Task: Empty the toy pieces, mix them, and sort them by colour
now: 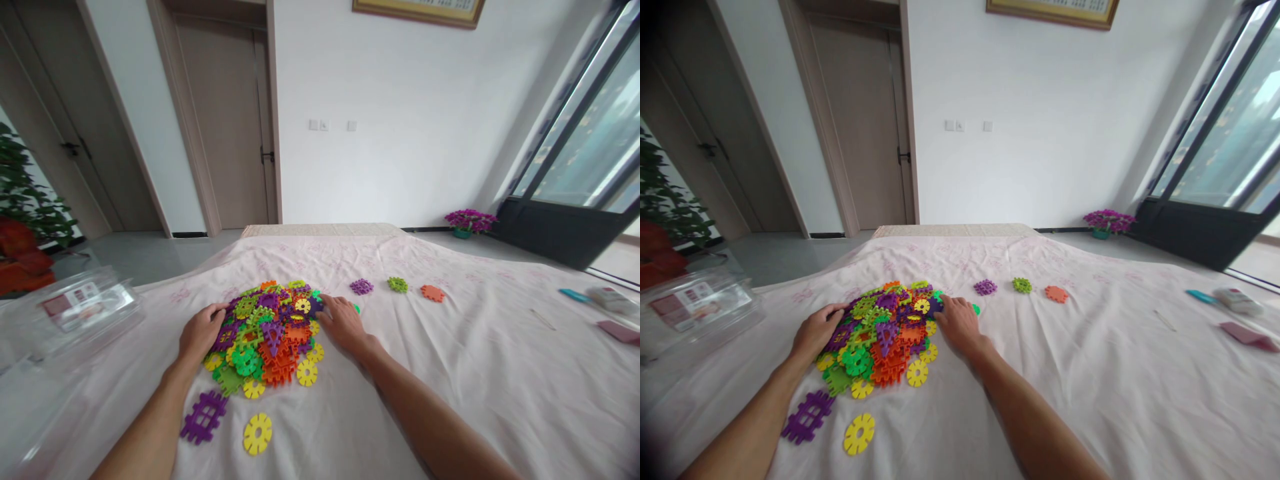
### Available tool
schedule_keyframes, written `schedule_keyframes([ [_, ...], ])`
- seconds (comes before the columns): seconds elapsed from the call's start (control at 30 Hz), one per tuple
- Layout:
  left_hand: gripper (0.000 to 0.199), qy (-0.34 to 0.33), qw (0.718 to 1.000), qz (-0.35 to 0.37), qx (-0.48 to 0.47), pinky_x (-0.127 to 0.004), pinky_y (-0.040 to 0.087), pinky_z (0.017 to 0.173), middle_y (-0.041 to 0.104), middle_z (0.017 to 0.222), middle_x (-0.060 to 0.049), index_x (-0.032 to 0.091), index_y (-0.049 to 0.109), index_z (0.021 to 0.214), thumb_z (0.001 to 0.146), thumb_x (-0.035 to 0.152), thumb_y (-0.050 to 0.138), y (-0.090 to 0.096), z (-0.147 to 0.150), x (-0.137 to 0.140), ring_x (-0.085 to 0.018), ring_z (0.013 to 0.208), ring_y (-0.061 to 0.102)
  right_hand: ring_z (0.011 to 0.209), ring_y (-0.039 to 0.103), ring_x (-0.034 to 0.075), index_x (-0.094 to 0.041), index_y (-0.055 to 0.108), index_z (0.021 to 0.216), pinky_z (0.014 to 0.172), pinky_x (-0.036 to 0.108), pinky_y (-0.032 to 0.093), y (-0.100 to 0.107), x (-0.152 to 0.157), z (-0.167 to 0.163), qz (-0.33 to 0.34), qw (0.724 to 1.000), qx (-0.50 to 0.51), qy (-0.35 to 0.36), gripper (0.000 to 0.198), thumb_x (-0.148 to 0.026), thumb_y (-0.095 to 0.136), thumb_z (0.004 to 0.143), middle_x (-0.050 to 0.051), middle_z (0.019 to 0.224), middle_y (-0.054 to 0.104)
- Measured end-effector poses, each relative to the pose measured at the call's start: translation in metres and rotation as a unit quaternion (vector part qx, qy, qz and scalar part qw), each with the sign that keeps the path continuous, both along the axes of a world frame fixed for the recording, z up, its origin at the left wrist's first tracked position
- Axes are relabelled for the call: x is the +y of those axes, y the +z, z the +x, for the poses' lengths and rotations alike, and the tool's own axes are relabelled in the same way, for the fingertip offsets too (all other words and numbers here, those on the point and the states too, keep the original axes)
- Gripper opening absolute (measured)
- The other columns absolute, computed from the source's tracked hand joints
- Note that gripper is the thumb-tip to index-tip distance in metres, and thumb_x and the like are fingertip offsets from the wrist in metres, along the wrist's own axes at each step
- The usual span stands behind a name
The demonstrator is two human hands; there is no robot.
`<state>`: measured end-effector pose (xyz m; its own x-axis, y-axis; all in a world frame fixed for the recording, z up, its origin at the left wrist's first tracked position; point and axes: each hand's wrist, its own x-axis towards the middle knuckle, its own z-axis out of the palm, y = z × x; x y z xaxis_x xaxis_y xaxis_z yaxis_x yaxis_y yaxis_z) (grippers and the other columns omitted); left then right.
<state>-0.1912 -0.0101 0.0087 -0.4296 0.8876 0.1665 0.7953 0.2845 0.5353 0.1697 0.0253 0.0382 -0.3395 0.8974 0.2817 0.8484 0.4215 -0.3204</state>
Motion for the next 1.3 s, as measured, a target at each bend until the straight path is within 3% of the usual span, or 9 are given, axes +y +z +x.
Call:
schedule_keyframes([
  [0.2, 0.037, -0.001, 1.000, 0.001, -0.001, -0.029, 0.048, 0.079, 0.072, 0.114, -0.001, 0.033, 0.068, 0.115, 0.089, 0.044, 0.044, 0.001, 0.001, 0.000, -0.024, 0.103, 0.066, 0.109, 0.057, 0.024, -0.024, 0.057, 0.131, 0.092, 0.032, 0.038, -0.006, 0.005, -0.005, 0.010, 0.999, 0.039, 0.007, 0.048, -0.037, 0.063, 0.086, 0.007, 0.114, 0.069],
  [0.4, 0.038, 0.002, 1.000, -0.009, -0.001, -0.030, 0.047, 0.079, 0.072, 0.115, -0.001, 0.033, 0.067, 0.116, 0.090, 0.045, 0.043, 0.004, 0.003, -0.001, -0.025, 0.104, 0.066, 0.089, 0.062, 0.019, -0.023, 0.067, 0.115, 0.083, 0.029, 0.045, -0.011, 0.020, 0.005, 0.018, 0.982, 0.188, -0.005, 0.034, -0.027, 0.060, 0.082, 0.004, 0.097, 0.071],
  [0.53, 0.038, -0.004, 1.000, -0.004, 0.001, -0.029, 0.047, 0.078, 0.072, 0.115, -0.001, 0.033, 0.068, 0.116, 0.090, 0.044, 0.044, 0.003, 0.002, -0.001, -0.025, 0.103, 0.066, 0.075, 0.063, 0.017, -0.017, 0.070, 0.109, 0.075, 0.029, 0.049, -0.015, 0.042, 0.030, 0.021, 0.949, 0.305, -0.073, 0.036, -0.033, 0.055, 0.081, 0.005, 0.087, 0.072],
  [0.73, 0.039, 0.001, 1.000, -0.009, 0.004, -0.029, 0.048, 0.076, 0.073, 0.112, -0.002, 0.031, 0.068, 0.117, 0.089, 0.044, 0.044, 0.004, 0.003, -0.001, -0.025, 0.101, 0.067, 0.071, 0.066, 0.018, -0.008, 0.064, 0.120, 0.066, 0.028, 0.053, -0.030, 0.070, 0.080, -0.033, 0.867, 0.469, -0.166, 0.055, -0.041, 0.051, 0.077, 0.009, 0.088, 0.072],
  [0.9, 0.038, 0.000, 1.000, -0.007, 0.003, -0.029, 0.048, 0.076, 0.073, 0.113, -0.001, 0.033, 0.068, 0.115, 0.089, 0.044, 0.043, 0.005, 0.004, -0.001, -0.025, 0.099, 0.067, 0.077, 0.069, 0.019, -0.011, 0.063, 0.123, 0.069, 0.028, 0.055, -0.034, 0.074, 0.102, -0.029, 0.850, 0.471, -0.233, 0.058, -0.031, 0.057, 0.069, 0.013, 0.115, 0.069],
  [0.97, 0.038, 0.000, 1.000, -0.010, 0.001, -0.029, 0.047, 0.076, 0.073, 0.113, -0.001, 0.033, 0.067, 0.116, 0.089, 0.045, 0.043, 0.004, 0.004, -0.001, -0.025, 0.100, 0.066, 0.082, 0.069, 0.020, -0.012, 0.066, 0.119, 0.074, 0.029, 0.054, -0.032, 0.072, 0.105, -0.011, 0.864, 0.440, -0.244, 0.053, -0.026, 0.056, 0.068, 0.013, 0.118, 0.068],
  [1.13, 0.039, 0.002, 1.000, -0.013, -0.005, -0.029, 0.046, 0.076, 0.072, 0.113, -0.002, 0.033, 0.067, 0.117, 0.089, 0.047, 0.043, 0.002, 0.002, -0.001, -0.025, 0.101, 0.066, 0.101, 0.066, 0.022, -0.017, 0.073, 0.108, 0.094, 0.032, 0.047, -0.029, 0.066, 0.103, 0.018, 0.946, 0.244, -0.214, 0.042, -0.017, 0.048, 0.074, 0.008, 0.107, 0.073],
  [1.3, 0.038, -0.001, 1.000, -0.012, -0.009, -0.030, 0.046, 0.077, 0.072, 0.114, -0.002, 0.034, 0.067, 0.116, 0.089, 0.046, 0.043, 0.004, 0.003, -0.002, -0.025, 0.103, 0.066, 0.103, 0.063, 0.020, -0.021, 0.072, 0.112, 0.094, 0.031, 0.045, -0.026, 0.060, 0.093, 0.047, 0.970, 0.151, -0.184, 0.039, -0.015, 0.049, 0.081, 0.006, 0.116, 0.069],
])
